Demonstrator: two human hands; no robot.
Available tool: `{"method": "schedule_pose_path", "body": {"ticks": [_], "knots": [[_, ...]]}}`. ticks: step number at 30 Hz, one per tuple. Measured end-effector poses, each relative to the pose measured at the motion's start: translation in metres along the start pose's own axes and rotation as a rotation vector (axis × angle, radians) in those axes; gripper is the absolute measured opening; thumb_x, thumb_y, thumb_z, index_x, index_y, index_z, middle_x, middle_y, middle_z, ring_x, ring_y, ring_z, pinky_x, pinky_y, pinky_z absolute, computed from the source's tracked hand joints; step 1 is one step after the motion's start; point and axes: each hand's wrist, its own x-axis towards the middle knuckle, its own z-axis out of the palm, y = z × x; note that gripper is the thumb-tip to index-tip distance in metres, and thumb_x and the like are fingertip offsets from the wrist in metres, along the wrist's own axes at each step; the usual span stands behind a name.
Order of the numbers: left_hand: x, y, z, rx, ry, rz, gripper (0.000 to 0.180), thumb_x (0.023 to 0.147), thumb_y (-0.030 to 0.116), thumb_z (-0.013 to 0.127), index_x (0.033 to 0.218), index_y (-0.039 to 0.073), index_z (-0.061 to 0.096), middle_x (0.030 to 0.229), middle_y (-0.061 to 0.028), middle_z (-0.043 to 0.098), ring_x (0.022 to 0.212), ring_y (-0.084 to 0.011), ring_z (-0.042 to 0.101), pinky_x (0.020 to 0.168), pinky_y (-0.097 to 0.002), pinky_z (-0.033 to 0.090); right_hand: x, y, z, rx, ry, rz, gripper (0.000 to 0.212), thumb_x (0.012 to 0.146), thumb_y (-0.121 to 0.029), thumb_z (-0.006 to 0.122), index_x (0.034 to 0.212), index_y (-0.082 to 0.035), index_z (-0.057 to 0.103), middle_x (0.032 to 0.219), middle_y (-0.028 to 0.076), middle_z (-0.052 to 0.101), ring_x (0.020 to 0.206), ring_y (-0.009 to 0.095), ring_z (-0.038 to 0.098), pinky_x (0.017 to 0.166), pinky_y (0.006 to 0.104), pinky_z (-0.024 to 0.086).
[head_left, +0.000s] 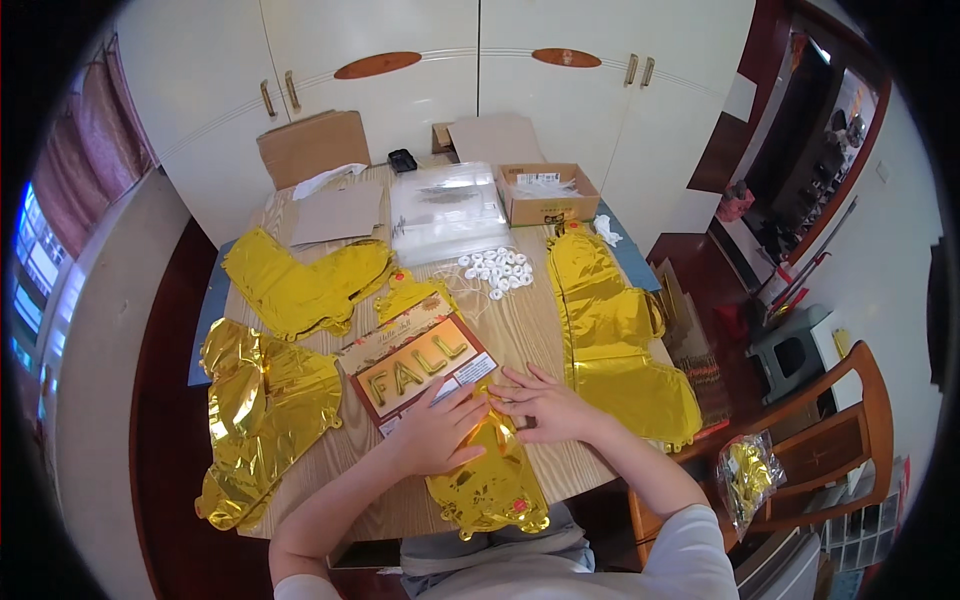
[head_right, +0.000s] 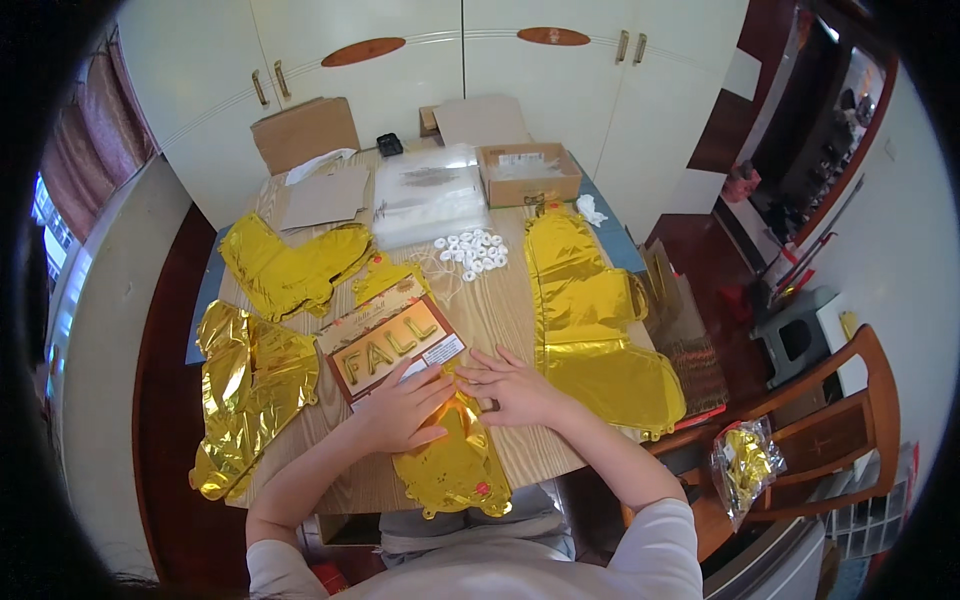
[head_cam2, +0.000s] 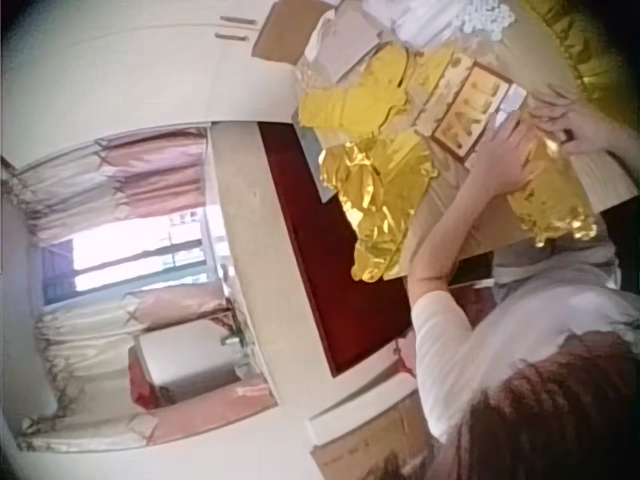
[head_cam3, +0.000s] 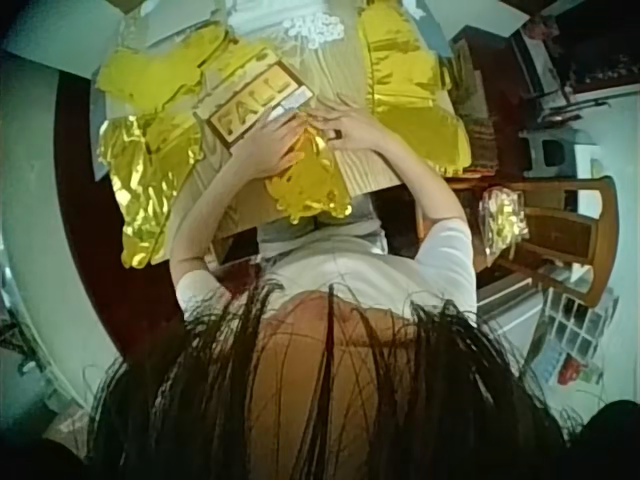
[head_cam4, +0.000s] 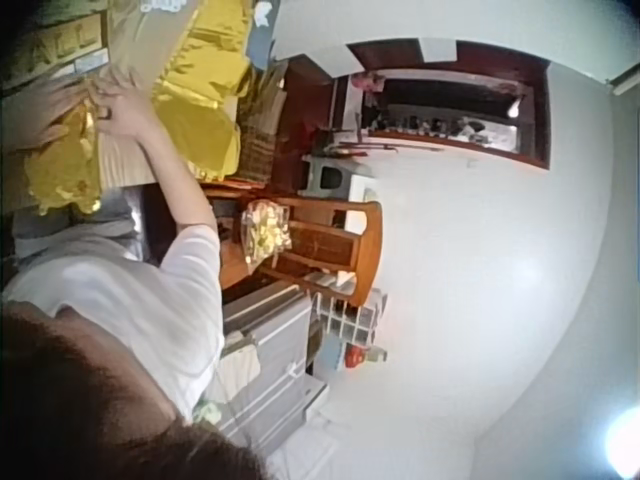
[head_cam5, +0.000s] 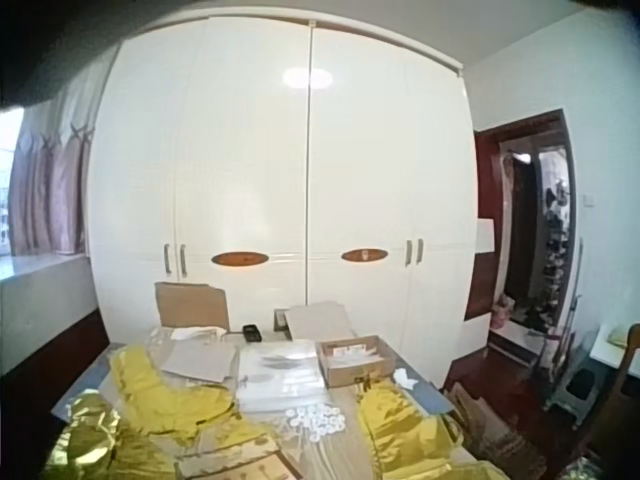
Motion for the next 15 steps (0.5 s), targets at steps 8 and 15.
{"method": "schedule_pose_path", "body": {"ticks": [8, 15], "knots": [[0.024, -0.012, 0.007, 0.06, 0.08, -0.051, 0.062, 0.09, 0.052, 0.054, 0.126, 0.002, 0.058, 0.131, -0.0107, 0.059, 0.129, -0.0243, 0.048, 0.113, -0.0536, 0.023, -0.002, 0.0, 0.002, -0.007, 0.008, 0.003, 0.063, 0.077, -0.039, 0.07, 0.135, -0.02, 0.056, 0.151, 0.0, 0.041, 0.145, 0.028, 0.026, 0.117, 0.0541, 0.016], [0.042, -0.021, 0.005, 0.135, 0.058, -0.157, 0.063, 0.092, 0.053, 0.05, 0.126, 0.0, 0.057, 0.129, -0.011, 0.06, 0.126, -0.024, 0.049, 0.112, -0.0532, 0.024, -0.002, -0.002, -0.003, -0.035, -0.035, 0.003, 0.062, 0.078, -0.04, 0.07, 0.135, -0.019, 0.056, 0.15, 0.001, 0.041, 0.145, 0.028, 0.026, 0.118, 0.054, 0.016]]}}
